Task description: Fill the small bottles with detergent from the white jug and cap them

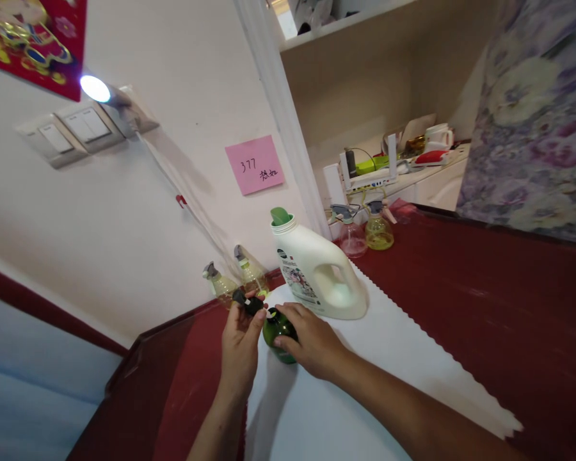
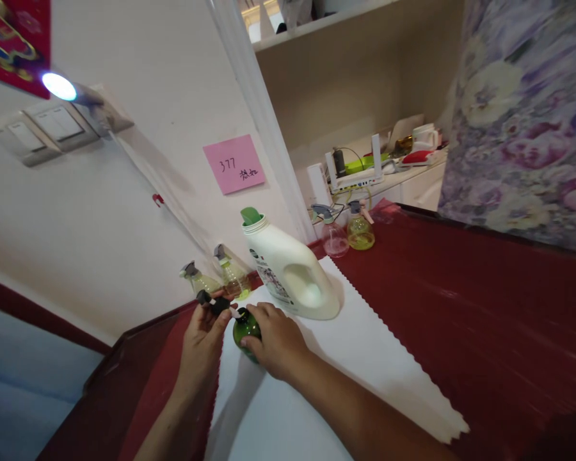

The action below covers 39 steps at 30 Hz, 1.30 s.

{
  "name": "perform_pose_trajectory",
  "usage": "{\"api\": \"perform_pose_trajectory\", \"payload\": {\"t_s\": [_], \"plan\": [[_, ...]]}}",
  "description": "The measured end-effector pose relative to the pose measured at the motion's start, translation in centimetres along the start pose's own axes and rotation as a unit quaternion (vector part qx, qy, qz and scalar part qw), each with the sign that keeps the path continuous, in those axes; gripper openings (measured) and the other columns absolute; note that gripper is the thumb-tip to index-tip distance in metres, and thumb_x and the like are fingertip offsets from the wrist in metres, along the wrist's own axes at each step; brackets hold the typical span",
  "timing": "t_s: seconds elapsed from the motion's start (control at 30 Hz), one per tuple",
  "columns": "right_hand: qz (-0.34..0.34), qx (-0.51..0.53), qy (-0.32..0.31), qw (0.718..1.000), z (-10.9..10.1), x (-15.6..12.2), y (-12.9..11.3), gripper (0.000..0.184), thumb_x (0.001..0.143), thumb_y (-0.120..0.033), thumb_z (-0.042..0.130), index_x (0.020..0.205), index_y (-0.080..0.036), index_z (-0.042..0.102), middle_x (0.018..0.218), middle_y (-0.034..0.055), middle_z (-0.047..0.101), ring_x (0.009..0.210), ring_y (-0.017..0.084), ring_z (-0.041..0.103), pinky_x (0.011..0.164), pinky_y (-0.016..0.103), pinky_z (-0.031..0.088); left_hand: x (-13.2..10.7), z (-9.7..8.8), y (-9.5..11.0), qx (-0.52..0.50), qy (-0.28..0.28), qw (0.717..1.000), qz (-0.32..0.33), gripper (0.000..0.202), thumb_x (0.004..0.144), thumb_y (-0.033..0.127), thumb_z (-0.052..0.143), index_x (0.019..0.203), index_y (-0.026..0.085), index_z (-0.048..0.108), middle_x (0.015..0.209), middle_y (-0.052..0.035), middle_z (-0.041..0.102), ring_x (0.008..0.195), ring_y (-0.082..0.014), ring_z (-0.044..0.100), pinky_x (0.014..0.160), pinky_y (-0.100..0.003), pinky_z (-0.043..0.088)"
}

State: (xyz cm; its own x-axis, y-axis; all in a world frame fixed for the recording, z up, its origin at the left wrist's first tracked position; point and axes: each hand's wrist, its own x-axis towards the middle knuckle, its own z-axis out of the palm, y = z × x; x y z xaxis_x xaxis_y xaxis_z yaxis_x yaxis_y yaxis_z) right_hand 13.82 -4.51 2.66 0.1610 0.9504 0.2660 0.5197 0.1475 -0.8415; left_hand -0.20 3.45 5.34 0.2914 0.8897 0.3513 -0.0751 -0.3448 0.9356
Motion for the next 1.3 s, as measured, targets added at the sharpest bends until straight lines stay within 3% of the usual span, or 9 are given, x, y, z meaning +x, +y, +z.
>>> {"api": "perform_pose_trajectory", "payload": {"t_s": [0.17, 0.37, 0.53, 0.7, 0.9, 1.07, 1.17, 1.3], "plan": [[-0.001, -0.002, -0.001, 1.0, -0.1, 0.0, 0.0, 0.062, 0.09, -0.028, 0.069, 0.149, -0.02, 0.053, 0.151, 0.0121, 0.057, 0.137, 0.032, 0.055, 0.113, 0.047, 0.045, 0.4, 0.2, 0.6, 0.004, -0.011, 1.0, 0.0, 0.042, 0.081, 0.038, 0.083, 0.118, 0.025, 0.067, 0.114, -0.0028, 0.074, 0.108, -0.018, 0.068, 0.097, -0.03, 0.05], [-0.002, -0.003, -0.005, 1.0, -0.4, 0.0, -0.3, 0.061, 0.09, -0.029, 0.069, 0.148, -0.02, 0.053, 0.148, 0.0142, 0.059, 0.135, 0.032, 0.056, 0.111, 0.047, 0.046, 0.1, 0.5, -0.3, 0.059, -0.056, 0.996, -0.047, 0.051, 0.073, 0.043, 0.085, 0.115, 0.02, 0.07, 0.119, -0.0111, 0.075, 0.117, -0.0302, 0.067, 0.106, -0.047, 0.048], [-0.003, -0.001, -0.003, 1.0, -0.4, 0.0, -0.2, 0.062, 0.09, -0.03, 0.069, 0.149, -0.02, 0.053, 0.148, 0.0135, 0.059, 0.136, 0.031, 0.056, 0.112, 0.046, 0.045, -0.4, 0.1, -0.8, 0.058, -0.06, 0.994, -0.072, 0.058, 0.071, 0.046, 0.086, 0.119, 0.02, 0.069, 0.125, -0.0134, 0.074, 0.124, -0.0343, 0.064, 0.11, -0.052, 0.045], [0.002, 0.001, -0.008, 1.0, -0.4, 0.1, -0.3, 0.061, 0.089, -0.03, 0.068, 0.148, -0.022, 0.053, 0.148, 0.013, 0.059, 0.136, 0.031, 0.056, 0.112, 0.047, 0.045, -0.4, 0.2, -0.6, 0.052, -0.057, 0.995, -0.07, 0.057, 0.075, 0.051, 0.084, 0.12, 0.019, 0.07, 0.127, -0.0132, 0.073, 0.126, -0.0339, 0.063, 0.11, -0.05, 0.045], [-0.001, -0.001, -0.009, 1.0, -0.5, -0.1, -0.4, 0.061, 0.089, -0.03, 0.068, 0.148, -0.02, 0.053, 0.149, 0.0133, 0.059, 0.136, 0.031, 0.055, 0.112, 0.047, 0.044, -0.1, 0.4, -1.0, 0.039, -0.011, 0.997, -0.068, 0.054, 0.07, 0.048, 0.088, 0.111, 0.019, 0.068, 0.11, -0.0077, 0.073, 0.103, -0.0268, 0.07, 0.092, -0.04, 0.055], [0.0, -0.002, -0.009, 1.0, -0.5, -0.1, -0.4, 0.058, 0.089, -0.03, 0.067, 0.146, -0.022, 0.054, 0.147, 0.0118, 0.06, 0.135, 0.03, 0.055, 0.111, 0.045, 0.044, 0.3, -0.1, -1.2, 0.068, -0.059, 0.994, -0.063, 0.047, 0.077, 0.05, 0.084, 0.11, 0.019, 0.07, 0.112, -0.0089, 0.074, 0.106, -0.0272, 0.069, 0.093, -0.039, 0.053], [0.004, -0.004, -0.005, 1.0, -0.4, 0.0, -0.4, 0.066, 0.089, -0.029, 0.067, 0.152, -0.022, 0.048, 0.151, 0.0122, 0.057, 0.137, 0.03, 0.054, 0.113, 0.046, 0.043, 0.3, -0.7, -1.5, 0.103, -0.081, 0.99, -0.048, 0.042, 0.084, 0.052, 0.076, 0.112, 0.02, 0.073, 0.119, -0.0097, 0.073, 0.112, -0.0276, 0.067, 0.096, -0.039, 0.051], [0.005, -0.011, -0.004, 1.0, -0.2, 0.0, -0.6, 0.079, 0.089, -0.027, 0.067, 0.161, -0.023, 0.035, 0.156, 0.0133, 0.053, 0.14, 0.033, 0.052, 0.113, 0.049, 0.043, -0.2, -0.9, -1.9, 0.121, -0.063, 0.99, -0.038, 0.042, 0.087, 0.052, 0.073, 0.116, 0.021, 0.073, 0.124, -0.0097, 0.072, 0.115, -0.0284, 0.065, 0.098, -0.04, 0.05]]}}
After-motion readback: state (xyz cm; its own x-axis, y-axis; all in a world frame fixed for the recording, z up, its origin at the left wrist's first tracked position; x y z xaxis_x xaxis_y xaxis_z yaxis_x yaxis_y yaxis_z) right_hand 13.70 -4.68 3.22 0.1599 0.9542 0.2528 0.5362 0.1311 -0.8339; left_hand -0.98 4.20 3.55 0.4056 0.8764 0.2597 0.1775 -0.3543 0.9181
